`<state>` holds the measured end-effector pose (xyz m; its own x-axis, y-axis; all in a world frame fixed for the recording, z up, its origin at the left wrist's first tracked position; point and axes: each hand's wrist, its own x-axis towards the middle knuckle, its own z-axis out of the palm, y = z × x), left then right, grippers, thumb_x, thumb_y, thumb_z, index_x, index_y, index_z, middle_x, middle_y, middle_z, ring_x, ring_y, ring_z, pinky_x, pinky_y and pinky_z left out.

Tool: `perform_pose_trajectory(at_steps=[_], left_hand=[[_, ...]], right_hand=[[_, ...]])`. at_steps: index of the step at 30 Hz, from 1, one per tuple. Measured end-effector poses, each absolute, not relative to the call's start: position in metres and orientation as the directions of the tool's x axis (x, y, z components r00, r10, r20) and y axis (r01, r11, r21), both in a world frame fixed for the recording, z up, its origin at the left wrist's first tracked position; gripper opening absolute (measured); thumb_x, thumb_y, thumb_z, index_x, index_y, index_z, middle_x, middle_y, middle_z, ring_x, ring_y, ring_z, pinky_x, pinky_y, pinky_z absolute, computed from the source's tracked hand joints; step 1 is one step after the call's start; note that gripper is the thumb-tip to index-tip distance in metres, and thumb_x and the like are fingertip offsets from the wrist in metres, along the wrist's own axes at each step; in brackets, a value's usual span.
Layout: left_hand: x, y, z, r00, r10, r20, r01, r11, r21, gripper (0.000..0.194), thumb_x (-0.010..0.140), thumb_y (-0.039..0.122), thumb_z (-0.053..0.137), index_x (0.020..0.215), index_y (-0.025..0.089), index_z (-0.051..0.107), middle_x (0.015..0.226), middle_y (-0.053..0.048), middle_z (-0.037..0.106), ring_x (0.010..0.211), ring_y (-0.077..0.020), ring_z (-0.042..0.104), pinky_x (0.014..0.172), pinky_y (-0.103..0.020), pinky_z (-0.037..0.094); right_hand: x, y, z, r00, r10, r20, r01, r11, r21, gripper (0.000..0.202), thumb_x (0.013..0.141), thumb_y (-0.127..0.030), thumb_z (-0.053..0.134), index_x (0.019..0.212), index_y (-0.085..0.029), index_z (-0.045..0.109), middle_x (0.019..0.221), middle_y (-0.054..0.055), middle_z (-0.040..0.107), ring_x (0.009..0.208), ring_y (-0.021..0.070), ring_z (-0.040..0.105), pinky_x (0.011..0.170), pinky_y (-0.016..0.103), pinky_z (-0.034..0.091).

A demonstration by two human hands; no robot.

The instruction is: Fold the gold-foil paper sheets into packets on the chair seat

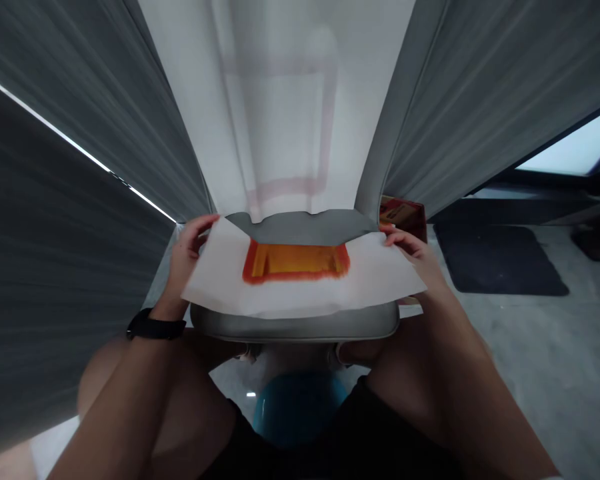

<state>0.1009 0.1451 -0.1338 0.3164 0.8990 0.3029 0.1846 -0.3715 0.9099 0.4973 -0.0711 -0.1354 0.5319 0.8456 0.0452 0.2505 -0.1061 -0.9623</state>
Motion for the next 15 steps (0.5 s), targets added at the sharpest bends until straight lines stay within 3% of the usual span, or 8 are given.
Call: perform_pose_trajectory(at_steps=[3,6,9,15], left_hand=[[0.105,0.129,-0.125,0.35,0.9,0.258,0.269,-0.361,0.893,0.037,0.083,0.046,0.075,0.111,0.023,0.072,0.118,-0.009,0.074,0.108,-0.0274,0.072,0.1,-0.045,0.06],[0.1,0.113,-0.119,0.284,0.92,0.27,0.359,-0.363,0.86,0.032,0.083,0.042,0.067,0.107,0.021,0.072,0.113,-0.008,0.075,0.102,-0.0245,0.073,0.1,-0.042,0.06],[0.085,0.094,-0.117,0.235,0.955,0.184,0.438,-0.272,0.857,0.036,0.081,0.041,0.063,0.107,0.02,0.075,0.108,-0.008,0.077,0.101,-0.0252,0.073,0.093,-0.038,0.061],[0.057,0.037,-0.128,0.123,0.981,-0.152,0.431,0.085,0.898,0.051,0.079,0.053,0.062,0.109,0.015,0.077,0.089,-0.007,0.077,0.084,-0.0278,0.073,0.067,-0.035,0.059]], right_hand=[[0.491,-0.082,-0.137,0.508,0.855,0.103,0.381,-0.115,-0.918,0.037,0.085,-0.062,0.074,0.083,-0.025,0.071,0.138,0.01,0.069,0.121,0.0308,0.067,0.099,0.047,0.056],[0.487,-0.1,-0.141,0.445,0.862,0.243,0.593,-0.08,-0.801,0.025,0.088,-0.052,0.073,0.09,-0.028,0.077,0.137,0.01,0.069,0.134,0.0321,0.06,0.118,0.055,0.044],[0.482,-0.124,-0.148,0.401,0.875,0.269,0.658,-0.071,-0.75,0.021,0.092,-0.044,0.068,0.102,-0.029,0.079,0.139,0.01,0.067,0.135,0.032,0.06,0.118,0.056,0.045],[0.458,-0.173,-0.163,0.317,0.926,0.204,0.677,-0.07,-0.733,0.034,0.095,-0.035,0.06,0.124,-0.027,0.076,0.143,0.014,0.064,0.134,0.0322,0.062,0.109,0.054,0.056]])
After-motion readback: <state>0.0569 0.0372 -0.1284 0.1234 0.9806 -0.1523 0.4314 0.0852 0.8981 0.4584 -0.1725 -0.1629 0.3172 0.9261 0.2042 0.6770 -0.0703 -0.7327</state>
